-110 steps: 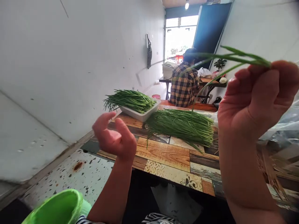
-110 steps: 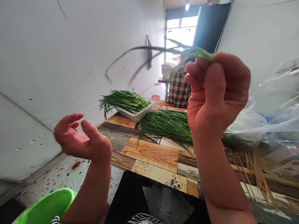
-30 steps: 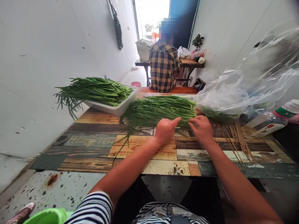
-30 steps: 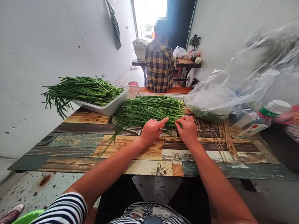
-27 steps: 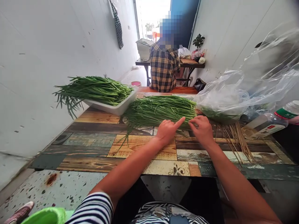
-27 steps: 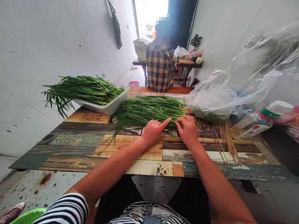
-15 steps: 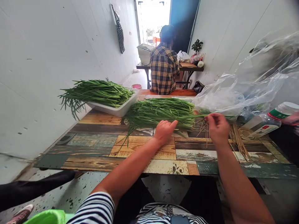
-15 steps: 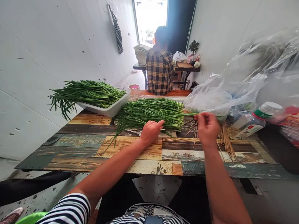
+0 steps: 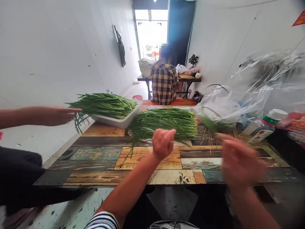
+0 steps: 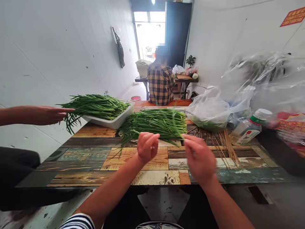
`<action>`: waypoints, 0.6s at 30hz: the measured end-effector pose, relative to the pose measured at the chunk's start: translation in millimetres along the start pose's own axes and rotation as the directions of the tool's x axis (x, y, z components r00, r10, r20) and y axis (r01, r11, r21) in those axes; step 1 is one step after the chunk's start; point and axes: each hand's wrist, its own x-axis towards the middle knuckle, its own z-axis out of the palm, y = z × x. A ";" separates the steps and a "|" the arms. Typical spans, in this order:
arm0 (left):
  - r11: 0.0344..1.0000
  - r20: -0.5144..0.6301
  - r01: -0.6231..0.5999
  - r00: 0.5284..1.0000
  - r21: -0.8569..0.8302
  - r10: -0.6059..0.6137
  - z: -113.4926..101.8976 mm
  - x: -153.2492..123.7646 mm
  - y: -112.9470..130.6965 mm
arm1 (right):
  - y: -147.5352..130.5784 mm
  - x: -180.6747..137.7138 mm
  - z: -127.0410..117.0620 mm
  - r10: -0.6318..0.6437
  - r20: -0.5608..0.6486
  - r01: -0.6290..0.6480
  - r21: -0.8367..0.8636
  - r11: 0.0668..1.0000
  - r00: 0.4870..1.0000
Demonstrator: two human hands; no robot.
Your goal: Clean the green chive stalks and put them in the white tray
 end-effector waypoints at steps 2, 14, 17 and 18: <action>0.994 0.016 -0.112 0.993 -0.015 0.113 -1.0 -2.7 8.3 | 1.8 6.3 28.5 -0.062 0.000 0.062 0.071 0.996 0.998; 0.993 0.074 -0.096 0.993 0.073 0.091 -1.7 6.9 10.1 | 18.6 -0.2 58.6 0.238 0.158 -0.278 0.332 0.901 0.958; 0.995 0.119 -0.089 0.989 0.044 0.083 -1.7 5.9 10.2 | 18.4 -0.5 61.1 0.196 0.203 -0.252 0.305 0.918 0.959; 0.995 0.147 -0.091 0.985 0.036 0.085 -1.7 5.9 9.8 | 19.1 -0.8 61.3 0.168 0.217 -0.226 0.281 0.933 0.962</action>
